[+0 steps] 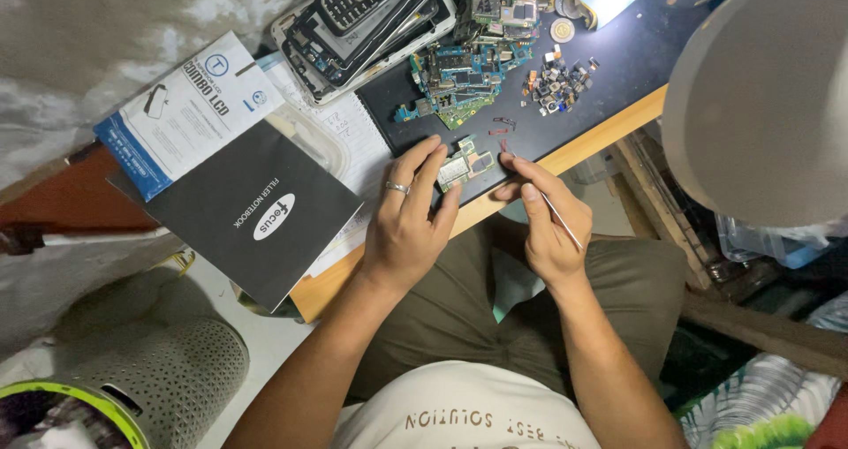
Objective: The person takes electronic components out of a plastic bag and then uses tweezers to handle parts on a circuit board.
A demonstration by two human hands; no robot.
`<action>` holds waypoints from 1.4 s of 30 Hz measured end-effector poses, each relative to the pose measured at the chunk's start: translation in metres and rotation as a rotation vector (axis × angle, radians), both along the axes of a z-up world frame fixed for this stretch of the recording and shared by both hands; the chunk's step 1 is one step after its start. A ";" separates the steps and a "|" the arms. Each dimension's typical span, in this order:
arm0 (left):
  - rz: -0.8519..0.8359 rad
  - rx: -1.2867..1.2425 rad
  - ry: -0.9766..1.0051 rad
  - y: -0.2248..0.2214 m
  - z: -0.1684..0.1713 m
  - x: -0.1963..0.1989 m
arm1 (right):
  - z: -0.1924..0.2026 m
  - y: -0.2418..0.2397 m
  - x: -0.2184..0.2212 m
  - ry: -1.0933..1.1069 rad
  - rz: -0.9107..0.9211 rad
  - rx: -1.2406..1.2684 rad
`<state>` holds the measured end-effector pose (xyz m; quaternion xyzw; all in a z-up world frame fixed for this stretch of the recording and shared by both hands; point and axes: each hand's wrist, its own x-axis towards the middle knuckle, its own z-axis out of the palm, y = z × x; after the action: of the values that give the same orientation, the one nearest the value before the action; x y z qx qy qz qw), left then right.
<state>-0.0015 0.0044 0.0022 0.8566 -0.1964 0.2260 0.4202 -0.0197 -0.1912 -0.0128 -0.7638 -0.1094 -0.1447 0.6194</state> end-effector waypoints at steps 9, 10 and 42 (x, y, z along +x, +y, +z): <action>-0.044 -0.078 0.014 0.001 0.002 0.000 | -0.010 -0.005 -0.005 0.049 0.048 0.112; -0.040 -0.097 0.026 0.001 0.001 0.000 | -0.012 -0.006 -0.005 0.066 0.049 0.168; -0.036 -0.084 0.020 0.001 -0.002 0.000 | -0.014 0.003 0.000 0.129 -0.015 0.308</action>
<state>-0.0014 0.0053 0.0000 0.8368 -0.1978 0.2178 0.4617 -0.0193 -0.1879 -0.0266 -0.6681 -0.0402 -0.1149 0.7340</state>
